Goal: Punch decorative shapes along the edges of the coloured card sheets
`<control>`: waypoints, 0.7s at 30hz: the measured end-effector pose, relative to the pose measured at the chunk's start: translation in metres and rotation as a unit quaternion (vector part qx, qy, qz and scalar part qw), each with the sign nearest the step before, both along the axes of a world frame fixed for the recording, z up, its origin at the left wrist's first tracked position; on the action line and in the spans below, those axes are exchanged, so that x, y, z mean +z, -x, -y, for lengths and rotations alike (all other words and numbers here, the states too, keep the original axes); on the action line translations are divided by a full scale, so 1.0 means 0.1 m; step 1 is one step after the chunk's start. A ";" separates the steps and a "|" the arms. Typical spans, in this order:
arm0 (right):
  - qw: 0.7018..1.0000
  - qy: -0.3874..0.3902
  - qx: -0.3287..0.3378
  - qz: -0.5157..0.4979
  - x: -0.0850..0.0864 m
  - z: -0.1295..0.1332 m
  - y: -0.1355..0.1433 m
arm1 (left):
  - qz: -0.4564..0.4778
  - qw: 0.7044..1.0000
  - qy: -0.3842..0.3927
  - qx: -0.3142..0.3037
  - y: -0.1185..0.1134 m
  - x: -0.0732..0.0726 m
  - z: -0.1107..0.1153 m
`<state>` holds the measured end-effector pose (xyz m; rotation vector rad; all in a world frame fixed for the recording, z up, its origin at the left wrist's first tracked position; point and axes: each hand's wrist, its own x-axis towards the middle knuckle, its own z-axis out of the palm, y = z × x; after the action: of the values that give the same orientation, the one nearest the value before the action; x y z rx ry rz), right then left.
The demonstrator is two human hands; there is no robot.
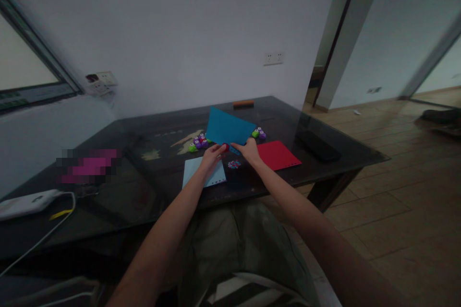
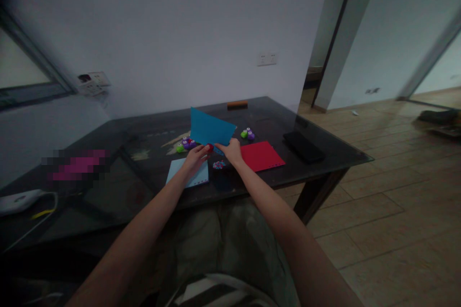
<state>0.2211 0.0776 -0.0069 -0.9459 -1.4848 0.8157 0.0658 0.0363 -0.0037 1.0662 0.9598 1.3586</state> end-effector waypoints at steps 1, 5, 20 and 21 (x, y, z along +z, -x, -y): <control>1.000 0.002 0.001 -0.002 0.00 0.00 0.00 | 0.000 1.000 0.000 0.000 0.00 0.00 0.00; 1.000 0.006 0.001 -0.006 0.01 0.01 0.00 | 0.001 1.000 0.001 0.002 0.00 0.00 0.01; 1.000 0.000 0.002 0.003 0.03 0.02 -0.01 | -0.008 1.000 -0.007 0.021 0.00 -0.02 -0.02; 1.000 0.000 0.004 0.004 0.03 0.02 -0.01 | -0.008 1.000 -0.007 0.022 0.00 -0.02 -0.02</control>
<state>0.2219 0.0754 -0.0044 -0.9450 -1.4970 0.8171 0.0663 0.0381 -0.0057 1.0730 0.9929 1.3966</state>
